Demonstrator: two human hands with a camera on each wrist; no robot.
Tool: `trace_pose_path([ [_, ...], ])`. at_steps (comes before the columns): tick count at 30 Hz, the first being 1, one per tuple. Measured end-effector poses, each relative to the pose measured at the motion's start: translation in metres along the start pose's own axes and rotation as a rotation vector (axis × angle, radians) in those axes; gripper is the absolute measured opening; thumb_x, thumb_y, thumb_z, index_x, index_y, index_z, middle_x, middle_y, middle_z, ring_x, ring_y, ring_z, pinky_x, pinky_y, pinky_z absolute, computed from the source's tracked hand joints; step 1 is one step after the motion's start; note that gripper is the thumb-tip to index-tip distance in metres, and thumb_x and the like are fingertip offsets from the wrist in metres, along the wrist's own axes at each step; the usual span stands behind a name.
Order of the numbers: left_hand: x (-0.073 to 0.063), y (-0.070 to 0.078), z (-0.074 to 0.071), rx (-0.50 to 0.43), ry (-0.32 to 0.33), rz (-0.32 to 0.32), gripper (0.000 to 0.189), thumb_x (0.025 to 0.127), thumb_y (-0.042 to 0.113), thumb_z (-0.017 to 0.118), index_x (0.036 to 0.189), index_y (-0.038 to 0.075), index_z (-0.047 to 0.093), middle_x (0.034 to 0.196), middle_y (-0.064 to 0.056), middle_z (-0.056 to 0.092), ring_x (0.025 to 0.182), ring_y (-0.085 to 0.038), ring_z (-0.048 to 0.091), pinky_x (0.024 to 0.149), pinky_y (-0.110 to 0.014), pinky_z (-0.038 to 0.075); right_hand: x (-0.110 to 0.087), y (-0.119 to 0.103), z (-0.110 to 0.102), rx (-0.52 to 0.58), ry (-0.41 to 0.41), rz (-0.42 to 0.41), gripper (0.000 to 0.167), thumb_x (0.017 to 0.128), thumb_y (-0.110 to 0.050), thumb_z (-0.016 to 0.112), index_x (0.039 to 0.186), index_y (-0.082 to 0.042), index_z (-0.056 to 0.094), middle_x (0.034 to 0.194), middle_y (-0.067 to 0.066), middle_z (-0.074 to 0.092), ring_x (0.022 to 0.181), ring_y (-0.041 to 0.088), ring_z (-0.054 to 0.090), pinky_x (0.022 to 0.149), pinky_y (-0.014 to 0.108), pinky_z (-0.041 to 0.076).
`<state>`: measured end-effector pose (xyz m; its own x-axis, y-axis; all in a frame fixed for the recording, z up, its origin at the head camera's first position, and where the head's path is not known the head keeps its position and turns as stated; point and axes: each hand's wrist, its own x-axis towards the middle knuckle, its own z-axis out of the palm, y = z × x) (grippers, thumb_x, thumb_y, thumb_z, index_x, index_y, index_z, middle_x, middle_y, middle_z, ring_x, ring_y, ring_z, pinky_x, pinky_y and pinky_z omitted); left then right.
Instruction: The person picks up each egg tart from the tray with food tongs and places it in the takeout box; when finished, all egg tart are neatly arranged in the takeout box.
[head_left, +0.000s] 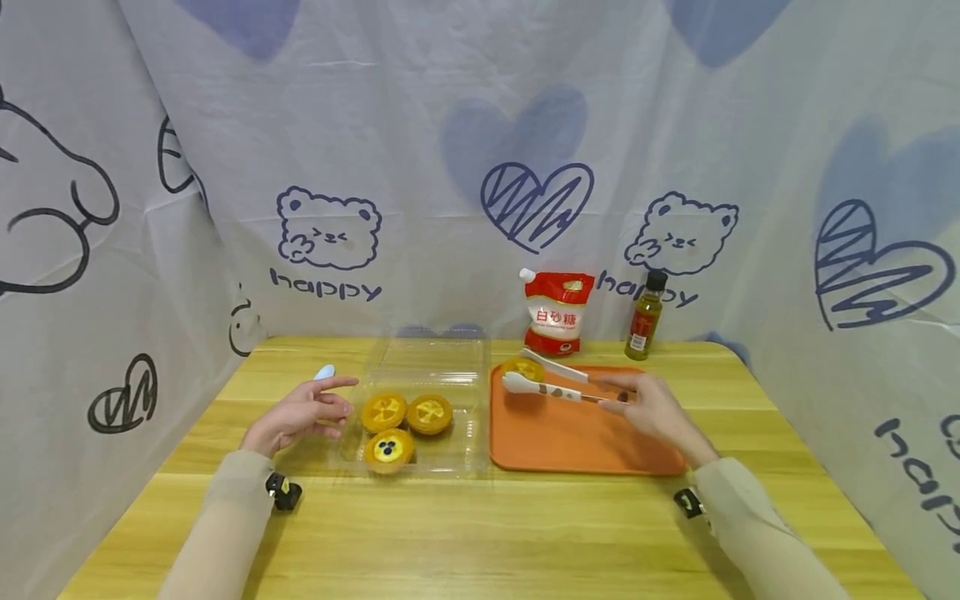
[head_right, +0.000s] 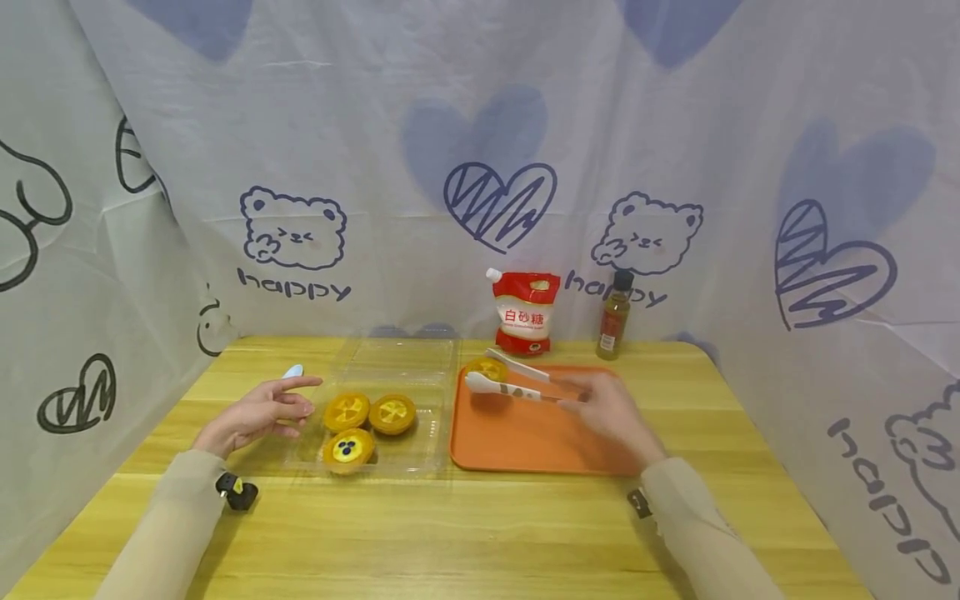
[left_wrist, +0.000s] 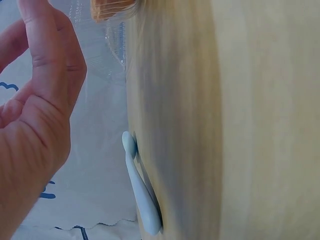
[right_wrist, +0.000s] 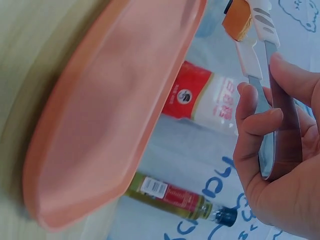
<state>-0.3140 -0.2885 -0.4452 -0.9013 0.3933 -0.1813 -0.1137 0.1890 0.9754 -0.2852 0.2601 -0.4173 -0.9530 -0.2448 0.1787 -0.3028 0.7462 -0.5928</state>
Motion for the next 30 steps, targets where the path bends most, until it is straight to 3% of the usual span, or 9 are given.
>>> trace_pose_path([
  [4,-0.001,-0.001,0.001,0.0,0.003,0.002,0.069,0.096,0.006,0.06,0.154,0.003,0.024,0.103,-0.014,0.063,0.08,-0.019,0.064,0.069,-0.033,0.061,0.0,-0.008,0.001,0.013,-0.002,-0.03,0.039,0.09,-0.019,0.071,0.129,-0.018,0.066,0.12,0.008,0.07,0.078,0.017,0.054,0.063,0.027,0.045],
  [13,0.002,-0.001,0.001,0.0,-0.001,-0.003,0.069,0.096,0.006,0.06,0.154,0.003,0.023,0.101,-0.014,0.064,0.08,-0.018,0.063,0.069,-0.032,0.061,-0.004,-0.017,0.001,0.076,-0.021,-0.037,0.039,0.091,-0.019,0.071,0.129,-0.019,0.066,0.118,0.007,0.071,0.076,0.018,0.054,0.05,0.025,0.041],
  [21,0.002,-0.001,0.001,-0.007,0.002,-0.001,0.069,0.096,0.004,0.06,0.154,0.002,0.023,0.1,-0.013,0.064,0.078,-0.017,0.063,0.068,-0.032,0.061,-0.005,-0.027,0.003,0.049,-0.001,-0.084,0.038,0.09,-0.022,0.072,0.127,-0.02,0.068,0.115,0.004,0.072,0.079,0.018,0.057,0.057,0.026,0.044],
  [30,0.001,-0.001,0.001,-0.005,0.005,-0.002,0.07,0.095,0.005,0.061,0.154,0.002,0.023,0.1,-0.014,0.063,0.078,-0.018,0.063,0.068,-0.032,0.061,-0.005,-0.042,0.005,-0.003,-0.014,-0.139,0.038,0.088,-0.025,0.075,0.125,-0.025,0.069,0.11,-0.001,0.073,0.067,0.015,0.055,0.048,0.025,0.039],
])
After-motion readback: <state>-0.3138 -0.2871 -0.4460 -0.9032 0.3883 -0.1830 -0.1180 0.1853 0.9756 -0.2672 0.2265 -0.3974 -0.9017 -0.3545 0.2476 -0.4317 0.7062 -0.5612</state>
